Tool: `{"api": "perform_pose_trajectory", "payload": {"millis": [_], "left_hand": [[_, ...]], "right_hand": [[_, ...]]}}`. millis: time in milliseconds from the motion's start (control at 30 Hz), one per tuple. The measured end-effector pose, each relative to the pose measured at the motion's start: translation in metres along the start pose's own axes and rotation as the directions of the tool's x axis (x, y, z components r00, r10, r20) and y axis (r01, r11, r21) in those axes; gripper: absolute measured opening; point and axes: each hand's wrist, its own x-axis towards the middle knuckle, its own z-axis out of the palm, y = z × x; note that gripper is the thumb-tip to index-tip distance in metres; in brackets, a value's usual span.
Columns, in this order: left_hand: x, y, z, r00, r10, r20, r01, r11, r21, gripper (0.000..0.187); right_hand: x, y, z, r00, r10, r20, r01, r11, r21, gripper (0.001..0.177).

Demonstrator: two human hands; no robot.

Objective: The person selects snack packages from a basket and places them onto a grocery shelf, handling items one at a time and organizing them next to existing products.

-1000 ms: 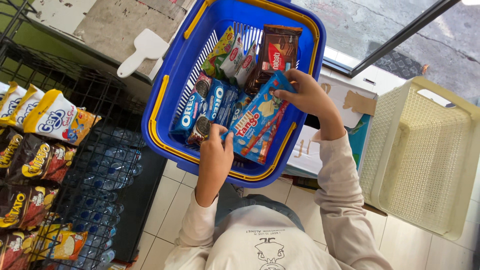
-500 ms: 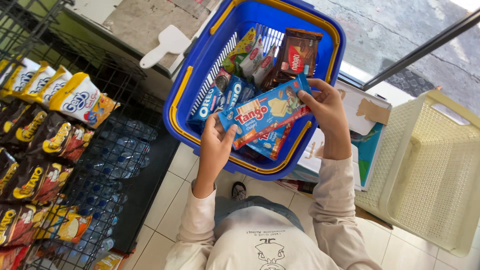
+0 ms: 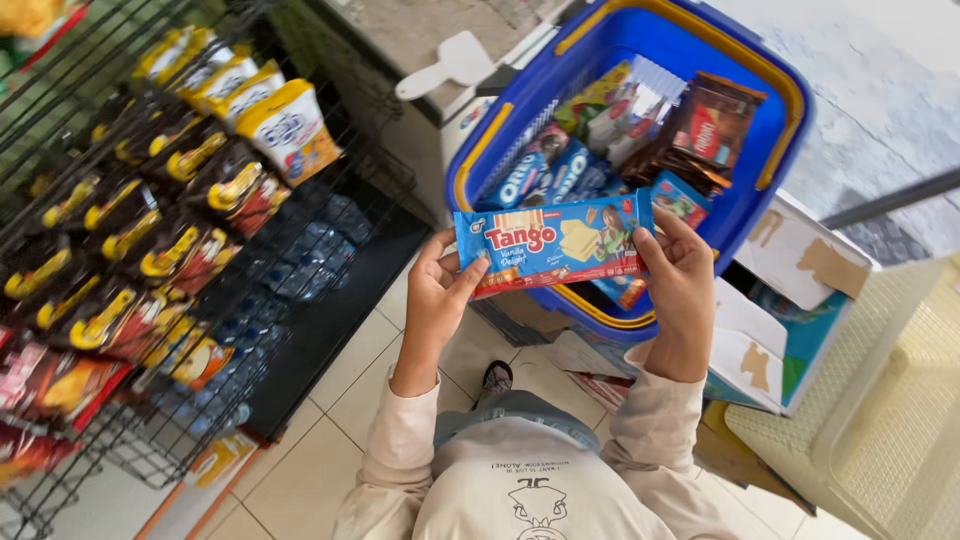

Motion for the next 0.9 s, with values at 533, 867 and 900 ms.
{"api": "perform_pose_trajectory", "payload": {"millis": [533, 867, 900], "left_hand": [[-0.143, 0.057, -0.138, 0.919, 0.199, -0.341, -0.155, 0.976, 0.150, 0.052], [-0.257, 0.060, -0.207, 0.814, 0.240, -0.529, -0.203, 0.971, 0.129, 0.052], [-0.268, 0.061, -0.211, 0.807, 0.234, -0.542, -0.200, 0.972, 0.122, 0.053]], "right_hand": [[-0.075, 0.020, 0.180, 0.946, 0.019, 0.324, -0.042, 0.997, 0.064, 0.035], [-0.173, 0.011, 0.273, 0.865, 0.092, 0.493, -0.166, 0.980, 0.109, 0.034], [-0.178, 0.018, 0.279, 0.857, 0.092, 0.507, -0.175, 0.977, 0.118, 0.034]]}}
